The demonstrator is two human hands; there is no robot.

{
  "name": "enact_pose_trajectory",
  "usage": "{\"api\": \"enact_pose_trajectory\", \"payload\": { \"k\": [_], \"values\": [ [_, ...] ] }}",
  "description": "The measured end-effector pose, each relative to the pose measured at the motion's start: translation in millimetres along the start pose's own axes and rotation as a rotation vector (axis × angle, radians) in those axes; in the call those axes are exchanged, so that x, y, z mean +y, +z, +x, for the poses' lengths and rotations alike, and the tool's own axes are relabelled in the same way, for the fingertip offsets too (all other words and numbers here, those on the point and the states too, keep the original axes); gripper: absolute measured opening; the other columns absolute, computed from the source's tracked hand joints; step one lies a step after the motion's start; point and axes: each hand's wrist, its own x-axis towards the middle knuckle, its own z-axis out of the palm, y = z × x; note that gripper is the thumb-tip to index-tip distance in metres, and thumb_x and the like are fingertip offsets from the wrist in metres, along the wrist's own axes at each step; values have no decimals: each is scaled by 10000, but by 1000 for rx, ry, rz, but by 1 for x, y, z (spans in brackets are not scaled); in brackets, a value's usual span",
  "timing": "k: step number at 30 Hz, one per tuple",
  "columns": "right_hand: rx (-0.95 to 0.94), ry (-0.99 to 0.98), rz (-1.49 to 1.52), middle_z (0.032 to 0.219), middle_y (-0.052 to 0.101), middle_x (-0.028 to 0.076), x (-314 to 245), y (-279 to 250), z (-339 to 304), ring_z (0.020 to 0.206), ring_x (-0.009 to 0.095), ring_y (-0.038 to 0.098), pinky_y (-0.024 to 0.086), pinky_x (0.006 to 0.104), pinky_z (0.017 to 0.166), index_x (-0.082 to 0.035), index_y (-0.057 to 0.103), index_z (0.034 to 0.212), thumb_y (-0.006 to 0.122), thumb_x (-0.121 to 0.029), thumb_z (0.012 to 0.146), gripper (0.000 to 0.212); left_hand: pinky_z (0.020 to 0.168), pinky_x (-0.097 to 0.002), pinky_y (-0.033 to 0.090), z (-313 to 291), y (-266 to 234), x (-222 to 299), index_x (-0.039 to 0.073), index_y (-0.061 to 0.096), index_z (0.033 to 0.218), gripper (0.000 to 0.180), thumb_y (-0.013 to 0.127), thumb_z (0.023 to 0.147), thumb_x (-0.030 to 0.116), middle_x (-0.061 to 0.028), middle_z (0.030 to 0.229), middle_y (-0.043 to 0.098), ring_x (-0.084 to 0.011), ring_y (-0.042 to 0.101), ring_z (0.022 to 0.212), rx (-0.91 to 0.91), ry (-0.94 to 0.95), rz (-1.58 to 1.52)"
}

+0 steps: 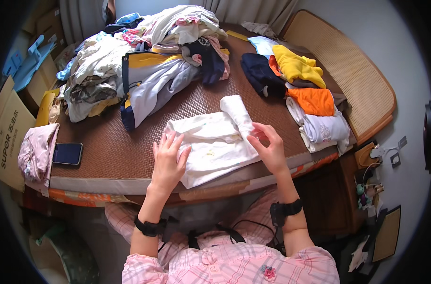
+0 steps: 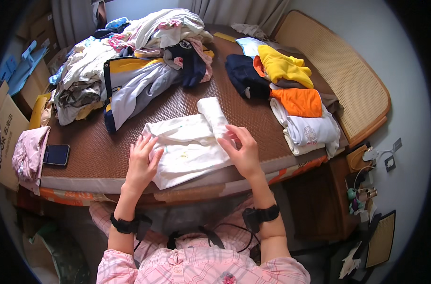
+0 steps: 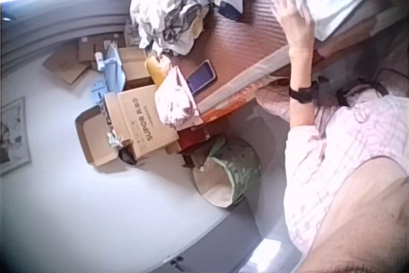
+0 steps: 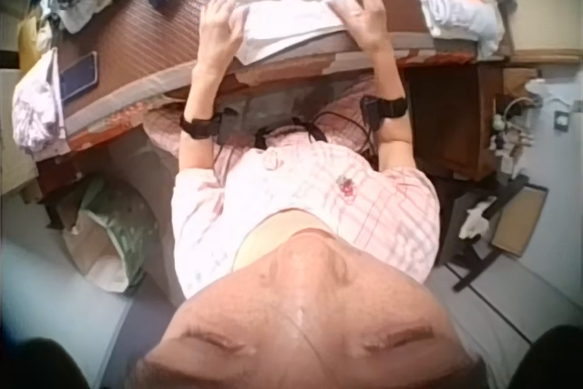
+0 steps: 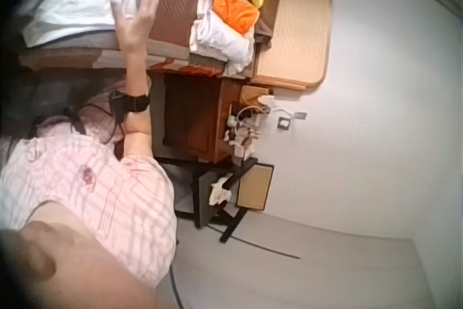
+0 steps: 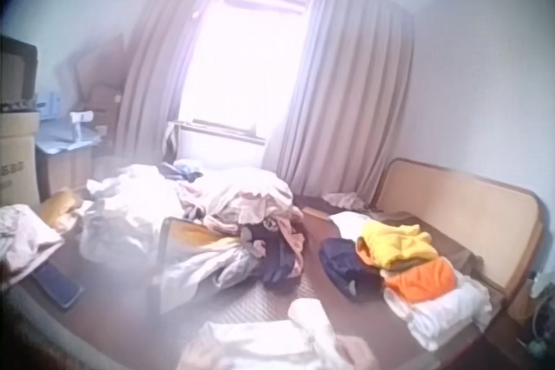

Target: Folding various laundry items including t-shirts and shorts on a bed.

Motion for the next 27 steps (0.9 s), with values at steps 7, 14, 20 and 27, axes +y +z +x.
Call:
{"api": "enact_pose_trajectory", "payload": {
  "k": [7, 14, 20, 27],
  "values": [
    [135, -133, -361, 1275, 530, 252, 35, -13, -4, 1163, 426, 522, 423, 443, 1001, -46, 611, 1208, 662, -145, 819, 405, 1070, -528, 311, 3, 20, 21, -31, 609, 1171, 359, 635, 894, 196, -247, 1284, 552, -444, 446, 1267, 43, 175, -101],
    [47, -32, -373, 1388, 448, 285, 47, -12, 37, 1312, 421, 414, 325, 445, 1099, 62, 481, 1320, 665, -366, 867, 650, 1107, -517, 270, 18, 50, 51, -56, 498, 1297, 508, 593, 924, 276, -267, 1376, 461, -444, 382, 1316, -3, 158, 39],
    [-36, -7, -604, 1432, 426, 243, 87, 37, 48, 1384, 347, 348, 207, 487, 1147, -104, 486, 1380, 600, -397, 894, 579, 1113, -646, 110, 39, 117, 64, 141, 480, 1385, 472, 465, 965, 357, -109, 1505, 368, -327, 285, 1415, -110, 220, 179],
    [191, 293, -6, 1100, 662, 228, 102, 22, 57, 1006, 290, 665, 491, 364, 885, -12, 566, 1265, 546, -82, 931, 342, 1079, -712, 52, 34, 118, 64, 204, 497, 1382, 469, 436, 960, 400, -91, 1516, 359, -345, 270, 1422, -162, 200, 232]
  ]
}}
